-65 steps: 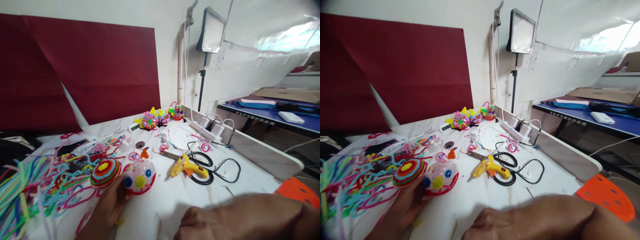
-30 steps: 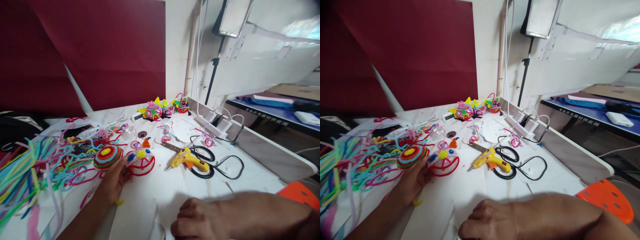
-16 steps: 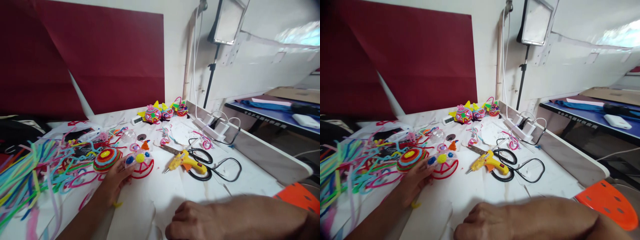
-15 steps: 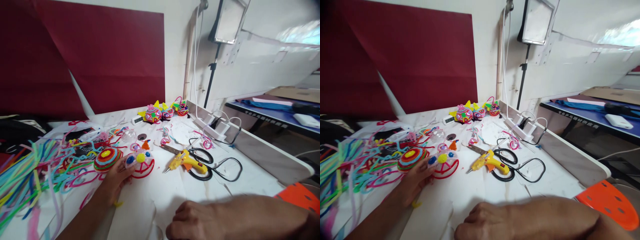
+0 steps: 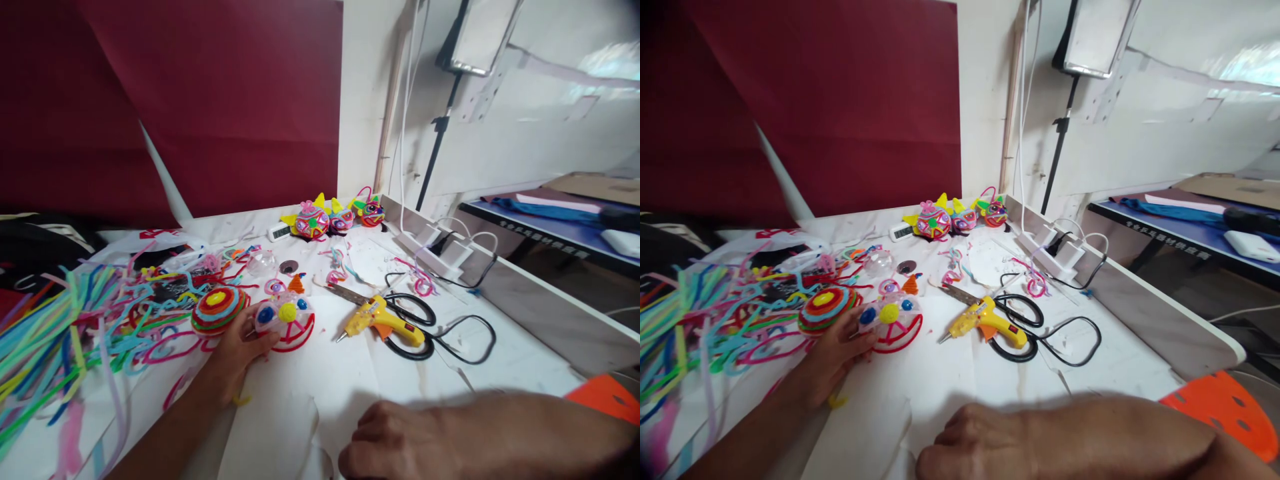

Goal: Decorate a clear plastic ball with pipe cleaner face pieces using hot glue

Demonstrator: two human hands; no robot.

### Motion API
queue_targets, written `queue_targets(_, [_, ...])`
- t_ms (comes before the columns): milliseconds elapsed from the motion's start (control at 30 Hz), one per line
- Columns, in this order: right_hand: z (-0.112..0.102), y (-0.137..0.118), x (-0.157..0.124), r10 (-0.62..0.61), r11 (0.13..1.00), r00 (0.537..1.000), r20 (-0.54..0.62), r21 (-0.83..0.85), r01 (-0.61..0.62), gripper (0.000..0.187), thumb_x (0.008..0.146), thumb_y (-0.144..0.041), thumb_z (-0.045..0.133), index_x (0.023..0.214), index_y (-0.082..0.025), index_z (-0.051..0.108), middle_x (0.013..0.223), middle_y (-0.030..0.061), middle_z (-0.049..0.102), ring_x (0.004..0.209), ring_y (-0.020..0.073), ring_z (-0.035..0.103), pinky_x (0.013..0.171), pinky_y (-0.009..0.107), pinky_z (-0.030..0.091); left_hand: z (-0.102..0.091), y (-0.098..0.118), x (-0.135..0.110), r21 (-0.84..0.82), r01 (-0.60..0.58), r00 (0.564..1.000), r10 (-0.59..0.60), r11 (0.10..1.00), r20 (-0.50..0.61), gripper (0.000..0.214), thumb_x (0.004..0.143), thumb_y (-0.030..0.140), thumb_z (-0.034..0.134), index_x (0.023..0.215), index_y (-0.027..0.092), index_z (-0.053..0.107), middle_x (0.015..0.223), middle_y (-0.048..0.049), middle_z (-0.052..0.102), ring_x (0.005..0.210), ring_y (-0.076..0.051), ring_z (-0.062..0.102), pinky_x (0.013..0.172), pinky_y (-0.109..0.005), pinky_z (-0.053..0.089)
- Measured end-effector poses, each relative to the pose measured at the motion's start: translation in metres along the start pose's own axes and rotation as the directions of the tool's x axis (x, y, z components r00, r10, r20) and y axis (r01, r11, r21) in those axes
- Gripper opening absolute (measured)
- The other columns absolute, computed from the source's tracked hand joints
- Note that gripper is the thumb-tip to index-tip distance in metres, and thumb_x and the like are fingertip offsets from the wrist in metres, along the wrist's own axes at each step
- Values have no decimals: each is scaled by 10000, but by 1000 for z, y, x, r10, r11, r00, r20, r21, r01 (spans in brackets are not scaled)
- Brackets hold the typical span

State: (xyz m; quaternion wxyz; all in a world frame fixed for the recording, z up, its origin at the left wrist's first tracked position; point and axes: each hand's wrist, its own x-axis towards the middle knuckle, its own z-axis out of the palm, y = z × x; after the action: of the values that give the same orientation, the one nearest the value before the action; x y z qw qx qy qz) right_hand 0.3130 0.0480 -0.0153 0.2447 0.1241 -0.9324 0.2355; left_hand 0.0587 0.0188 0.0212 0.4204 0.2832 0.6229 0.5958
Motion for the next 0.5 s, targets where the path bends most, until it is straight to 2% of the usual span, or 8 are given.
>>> queue_targets(100, [1,0,0,-58,996,998,-31,-67,56,521,1049,-326,176,717,-148,537,560,-8,477,468,110,354,441,250,303,-1,1,2,41,14,1000,-14,999,2,761,434,200,908,1118,225,575,901,-6,647,642,-126,604,477,-194,459])
queue_targets(233, [0,1,-1,-164,970,986,-1,-184,161,394,1022,-222,294,769,-137,585,707,12,550,518,110,376,441,255,282,-2,0,3,71,25,999,-26,997,22,791,429,168,905,1138,238,560,954,-13,654,702,-148,632,478,-191,463])
queue_targets(367, [-1,-1,0,-191,953,981,39,-231,195,268,964,-210,438,749,-150,588,718,0,512,525,108,367,453,256,273,-1,-3,3,52,-8,1000,7,999,16,775,427,150,898,1124,228,568,954,-10,664,622,-119,604,456,-188,448])
queue_targets(500, [0,-3,1,-198,945,979,47,-257,204,214,928,-196,478,741,-164,578,720,-6,492,526,107,375,455,255,263,0,-6,3,33,-34,999,34,999,1,739,427,152,896,1098,219,593,934,0,676,570,-95,577,429,-175,430])
